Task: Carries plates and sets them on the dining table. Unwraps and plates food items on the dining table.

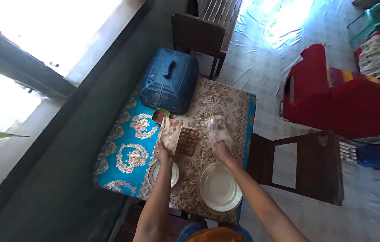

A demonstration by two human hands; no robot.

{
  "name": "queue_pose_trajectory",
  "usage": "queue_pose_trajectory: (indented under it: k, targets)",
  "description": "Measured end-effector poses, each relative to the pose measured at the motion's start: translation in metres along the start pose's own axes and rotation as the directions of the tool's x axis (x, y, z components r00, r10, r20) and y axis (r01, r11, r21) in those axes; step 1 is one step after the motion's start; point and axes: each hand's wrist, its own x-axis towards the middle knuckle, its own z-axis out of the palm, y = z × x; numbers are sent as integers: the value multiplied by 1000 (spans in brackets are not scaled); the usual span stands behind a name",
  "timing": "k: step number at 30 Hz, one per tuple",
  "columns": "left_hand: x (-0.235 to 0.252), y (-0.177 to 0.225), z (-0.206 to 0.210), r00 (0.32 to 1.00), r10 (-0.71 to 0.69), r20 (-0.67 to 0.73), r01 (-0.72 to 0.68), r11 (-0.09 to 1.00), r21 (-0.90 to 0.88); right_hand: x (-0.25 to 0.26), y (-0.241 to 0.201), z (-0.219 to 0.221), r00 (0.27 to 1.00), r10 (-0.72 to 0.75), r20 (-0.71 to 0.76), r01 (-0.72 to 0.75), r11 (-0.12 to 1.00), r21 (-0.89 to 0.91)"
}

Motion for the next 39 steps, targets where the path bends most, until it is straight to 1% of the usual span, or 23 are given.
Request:
queue_pose_trajectory:
  k: [1, 3, 5, 7, 11, 15, 17, 18, 20, 22, 24, 25, 26, 27, 28, 30, 32, 34, 36, 37, 38, 39]
  targets:
    - [6, 6, -5, 999, 21, -29, -22, 1000, -17, 4, -3, -1, 999, 23, -44, -23, 1000, 8]
    - [19, 19, -17, 995, 43, -88, -45, 999, -20, 15, -5, -4, 996, 44, -83, -42, 999, 25]
    - [31, 30, -30, 985, 60, -164, -62, 998, -6, 31, -1, -6, 996, 29, -90, -28, 1000, 9]
    - [40, 38, -42, 974, 75, -213, -75, 997, 8, 50, 5, -6, 995, 63, -73, -64, 998, -5]
    - [51, 46, -65, 966, 82, -246, -68, 996, 65, 69, 7, -10, 980, 141, -138, -135, 989, 53]
    - [54, 44, -74, 969, 89, -231, -56, 987, 148, 74, 3, -13, 969, 237, -72, -240, 970, -42]
    - [52, 42, -73, 963, 122, -239, -69, 973, 220, 76, 3, -6, 961, 268, -73, -270, 962, -23]
    - [52, 41, -73, 952, 160, -263, -78, 952, 295, 75, 4, 0, 957, 277, -83, -278, 961, 7]
    - [42, 39, -70, 912, 283, -298, -96, 852, 515, 69, 7, 8, 950, 284, -127, -271, 956, 107]
    - [24, 40, -60, 870, 434, -235, -163, 702, 694, 63, 6, 7, 922, 299, -244, -253, 946, 203]
    - [3, 34, -46, 825, 562, -64, -310, 545, 779, 63, 9, 3, 901, 334, -278, -253, 923, 291]
    - [-8, 29, -37, 805, 591, 52, -395, 469, 790, 67, 14, 3, 903, 344, -258, -264, 917, 300]
    - [-20, 24, -28, 791, 587, 173, -479, 419, 771, 71, 19, 2, 905, 340, -254, -259, 917, 304]
    - [-30, 17, -17, 776, 562, 286, -554, 393, 734, 77, 23, 0, 904, 330, -271, -243, 920, 307]
    - [-37, 8, -5, 758, 522, 391, -620, 392, 679, 82, 24, -4, 904, 325, -278, -237, 921, 308]
    - [-46, -12, 21, 726, 401, 559, -687, 447, 572, 89, 23, -12, 907, 320, -275, -228, 919, 321]
    - [-47, -30, 47, 712, 232, 663, -658, 549, 515, 95, 23, -12, 904, 313, -290, -210, 918, 335]
    - [-45, -44, 73, 705, 75, 705, -575, 642, 507, 100, 20, -11, 906, 322, -276, -217, 911, 350]
    - [-40, -54, 98, 709, -47, 704, -465, 720, 516, 96, 9, -15, 927, 320, -197, -244, 911, 333]
    - [-35, -61, 109, 712, -76, 698, -419, 752, 509, 95, 3, -16, 936, 304, -177, -240, 920, 309]
    - [-30, -65, 119, 711, -88, 698, -396, 770, 500, 93, -1, -16, 941, 277, -196, -213, 932, 293]
    - [-23, -68, 128, 702, -97, 705, -395, 772, 499, 91, -4, -15, 940, 238, -244, -164, 943, 291]
